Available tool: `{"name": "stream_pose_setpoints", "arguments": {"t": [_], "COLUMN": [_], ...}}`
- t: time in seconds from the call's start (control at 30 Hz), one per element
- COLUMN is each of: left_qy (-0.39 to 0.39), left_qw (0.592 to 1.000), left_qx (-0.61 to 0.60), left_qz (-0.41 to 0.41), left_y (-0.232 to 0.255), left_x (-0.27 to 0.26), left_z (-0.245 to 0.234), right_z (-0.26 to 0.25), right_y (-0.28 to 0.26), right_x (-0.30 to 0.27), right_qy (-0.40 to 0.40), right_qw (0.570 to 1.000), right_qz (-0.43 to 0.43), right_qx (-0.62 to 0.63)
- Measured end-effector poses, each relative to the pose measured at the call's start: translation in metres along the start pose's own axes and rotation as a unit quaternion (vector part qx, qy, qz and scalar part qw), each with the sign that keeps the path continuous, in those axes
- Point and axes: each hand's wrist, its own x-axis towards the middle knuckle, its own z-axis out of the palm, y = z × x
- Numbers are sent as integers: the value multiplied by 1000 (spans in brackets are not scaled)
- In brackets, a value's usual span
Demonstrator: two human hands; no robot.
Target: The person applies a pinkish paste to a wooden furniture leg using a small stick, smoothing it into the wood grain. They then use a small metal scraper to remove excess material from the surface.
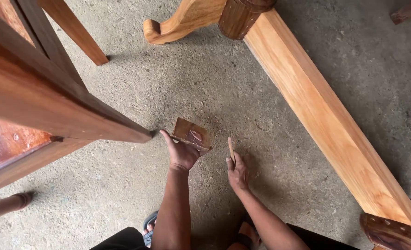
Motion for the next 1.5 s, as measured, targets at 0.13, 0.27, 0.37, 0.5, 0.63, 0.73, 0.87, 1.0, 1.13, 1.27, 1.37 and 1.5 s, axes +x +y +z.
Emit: {"name": "stream_pose_setpoints", "arguments": {"t": [0.13,0.27,0.37,0.5,0.63,0.73,0.87,1.0,1.13,1.27,1.37,1.5], "left_qy": [20,80,58,55,69,33,60,34,4,-20,-45,-77], "left_qw": [1000,996,997,997,996,996,992,993,997,998,997,997], "left_qx": [-24,-28,-44,-55,-53,-84,-109,-115,-75,-66,-61,2], "left_qz": [-1,14,9,9,3,25,23,19,23,12,-13,-24], "left_y": [4,3,0,-3,-2,-6,-3,-3,6,14,21,19], "left_x": [0,1,4,8,9,15,13,17,10,5,1,5], "left_z": [2,5,-3,-11,-13,-21,-19,-22,-11,3,24,37], "right_z": [8,13,26,25,19,15,26,28,21,-13,-51,-108], "right_y": [2,4,25,24,13,4,24,18,11,-15,-58,-114], "right_x": [0,0,-2,-4,-6,-9,-5,-3,-1,22,55,85], "right_qy": [7,-52,-34,-38,-30,-49,-42,-20,-1,-14,-11,-96], "right_qw": [997,998,998,995,995,997,997,998,994,1000,997,988], "right_qz": [-63,24,-18,-32,-69,-27,-26,-34,-43,-10,-45,-30], "right_qx": [-53,3,59,87,68,56,52,55,99,24,55,119]}}
